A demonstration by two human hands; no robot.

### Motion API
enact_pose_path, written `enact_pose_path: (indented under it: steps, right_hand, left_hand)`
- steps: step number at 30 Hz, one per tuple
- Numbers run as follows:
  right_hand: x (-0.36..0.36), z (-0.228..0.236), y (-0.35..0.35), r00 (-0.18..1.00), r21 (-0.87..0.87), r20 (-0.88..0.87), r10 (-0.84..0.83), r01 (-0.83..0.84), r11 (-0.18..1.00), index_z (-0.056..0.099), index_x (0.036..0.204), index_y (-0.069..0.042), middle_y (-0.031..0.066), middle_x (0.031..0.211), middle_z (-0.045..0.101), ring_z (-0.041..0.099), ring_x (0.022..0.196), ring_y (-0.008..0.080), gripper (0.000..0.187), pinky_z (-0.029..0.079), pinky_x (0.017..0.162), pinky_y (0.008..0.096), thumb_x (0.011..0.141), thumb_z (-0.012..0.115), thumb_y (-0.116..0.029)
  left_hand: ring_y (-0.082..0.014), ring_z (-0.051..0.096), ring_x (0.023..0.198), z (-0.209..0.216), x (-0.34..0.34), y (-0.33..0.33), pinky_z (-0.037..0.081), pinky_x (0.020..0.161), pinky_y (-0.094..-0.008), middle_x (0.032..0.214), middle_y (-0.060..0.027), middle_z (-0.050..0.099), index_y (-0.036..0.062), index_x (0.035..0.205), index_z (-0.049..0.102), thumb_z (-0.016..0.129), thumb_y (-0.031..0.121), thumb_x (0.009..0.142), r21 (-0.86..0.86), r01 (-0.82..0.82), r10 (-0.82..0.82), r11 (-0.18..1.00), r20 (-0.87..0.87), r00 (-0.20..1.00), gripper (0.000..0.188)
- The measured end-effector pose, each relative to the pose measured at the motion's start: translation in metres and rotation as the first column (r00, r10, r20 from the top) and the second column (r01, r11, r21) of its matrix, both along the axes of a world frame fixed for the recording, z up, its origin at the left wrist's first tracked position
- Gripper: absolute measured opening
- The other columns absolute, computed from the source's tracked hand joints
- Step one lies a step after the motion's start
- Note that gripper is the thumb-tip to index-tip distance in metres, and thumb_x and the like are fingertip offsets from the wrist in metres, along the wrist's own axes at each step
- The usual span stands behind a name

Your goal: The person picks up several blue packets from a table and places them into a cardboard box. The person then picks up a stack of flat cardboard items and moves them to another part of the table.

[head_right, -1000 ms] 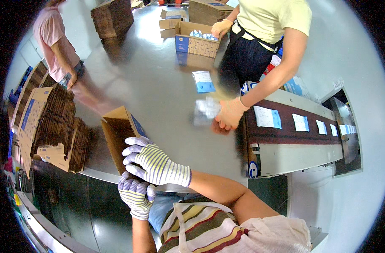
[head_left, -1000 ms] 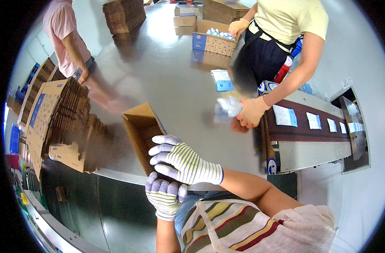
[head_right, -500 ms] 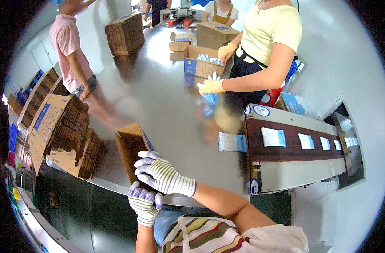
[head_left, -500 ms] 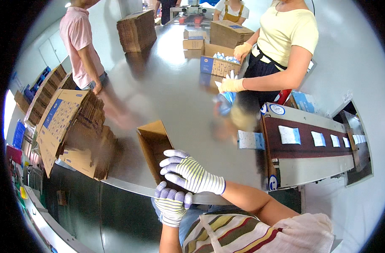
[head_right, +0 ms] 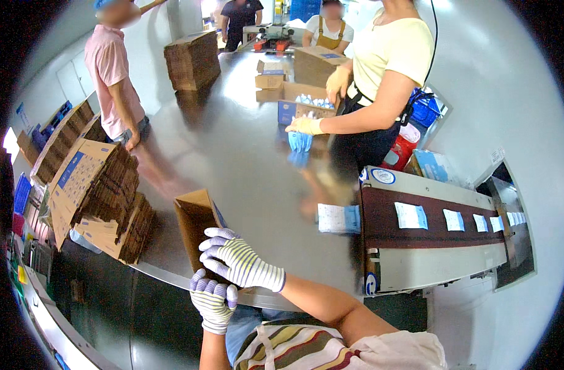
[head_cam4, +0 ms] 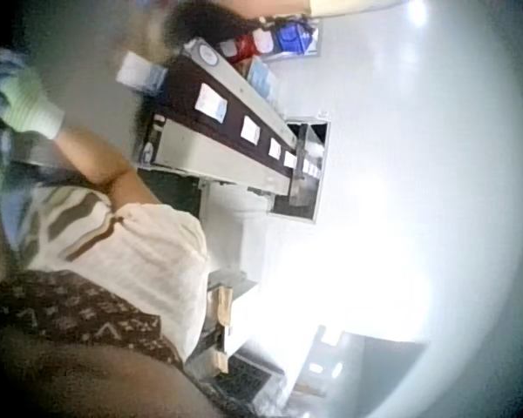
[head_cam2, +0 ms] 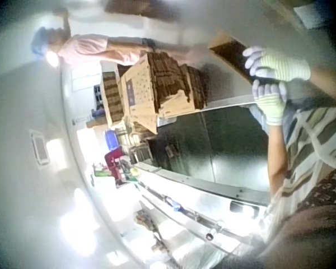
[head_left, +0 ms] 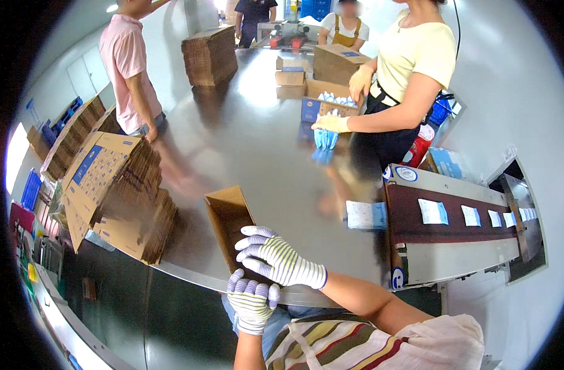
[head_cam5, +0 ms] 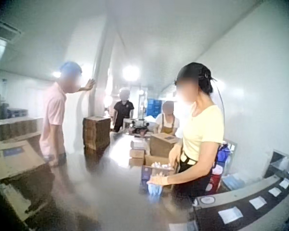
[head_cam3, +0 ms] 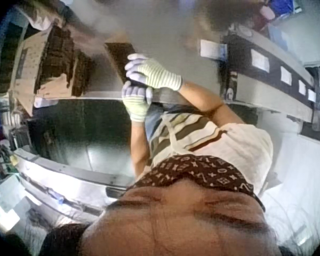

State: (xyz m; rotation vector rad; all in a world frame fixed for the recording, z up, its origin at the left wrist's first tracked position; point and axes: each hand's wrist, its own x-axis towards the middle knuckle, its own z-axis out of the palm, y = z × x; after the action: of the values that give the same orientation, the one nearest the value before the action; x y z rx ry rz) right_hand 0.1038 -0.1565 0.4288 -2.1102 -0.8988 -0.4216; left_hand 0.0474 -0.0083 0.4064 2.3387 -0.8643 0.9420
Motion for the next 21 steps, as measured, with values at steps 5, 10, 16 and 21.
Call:
enact_pose_path:
  steps: [5, 10, 16, 21]
  right_hand:
    - [0.01, -0.004, -0.004, 1.0, 0.131, -0.012, 0.027, -0.025, 0.991, 0.066, 0.095, -0.006, 0.0097, 0.107, 0.062, 0.048, 0.117, 0.0326, 0.019, 0.037, 0.102, 0.0442, 0.083, 0.058, -0.018]
    - [0.011, -0.005, 0.001, 0.999, 0.126, 0.029, 0.03, -0.033, 0.991, 0.067, 0.09, -0.006, 0.0087, 0.106, 0.063, 0.049, 0.116, 0.0317, 0.017, 0.037, 0.101, 0.0438, 0.082, 0.058, -0.018]
    - [0.012, -0.007, -0.002, 0.999, 0.176, 0.032, 0.01, -0.016, 0.984, 0.066, 0.088, -0.005, 0.0094, 0.1, 0.064, 0.049, 0.113, 0.0315, 0.017, 0.037, 0.101, 0.0433, 0.08, 0.06, -0.02]
    - [0.01, -0.006, -0.006, 1.0, 0.185, 0.022, -0.015, 0.011, 0.983, 0.064, 0.098, -0.006, 0.0119, 0.115, 0.058, 0.049, 0.115, 0.0328, 0.022, 0.039, 0.099, 0.0446, 0.082, 0.059, -0.019]
  left_hand:
    - [-0.0249, 0.048, 0.063, -0.007, 0.005, -0.008, 0.044, 0.087, -0.0439, 0.063, -0.005, 0.045, 0.0119, 0.066, 0.047, 0.056, 0.022, 0.08, -0.001, -0.036, 0.036, 0.999, 0.004, 0.999, 0.02]
    - [-0.0247, 0.046, 0.061, -0.007, 0.004, -0.004, 0.044, 0.086, -0.044, 0.062, -0.0047, 0.043, 0.0125, 0.068, 0.046, 0.055, 0.021, 0.08, -0.005, -0.03, 0.03, 1.0, 0.041, 0.999, 0.018]
    - [-0.0251, 0.045, 0.061, -0.008, 0.006, -0.01, 0.044, 0.085, -0.0446, 0.062, -0.0046, 0.041, 0.013, 0.068, 0.046, 0.056, 0.021, 0.078, 0.017, -0.042, 0.042, 0.999, 0.014, 0.999, 0.016]
    - [-0.0274, 0.049, 0.064, -0.001, 0.008, -0.007, 0.044, 0.081, -0.0452, 0.062, -0.0069, 0.046, 0.0106, 0.068, 0.047, 0.055, 0.023, 0.079, 0.155, -0.061, 0.064, 0.986, -0.011, 0.998, 0.019]
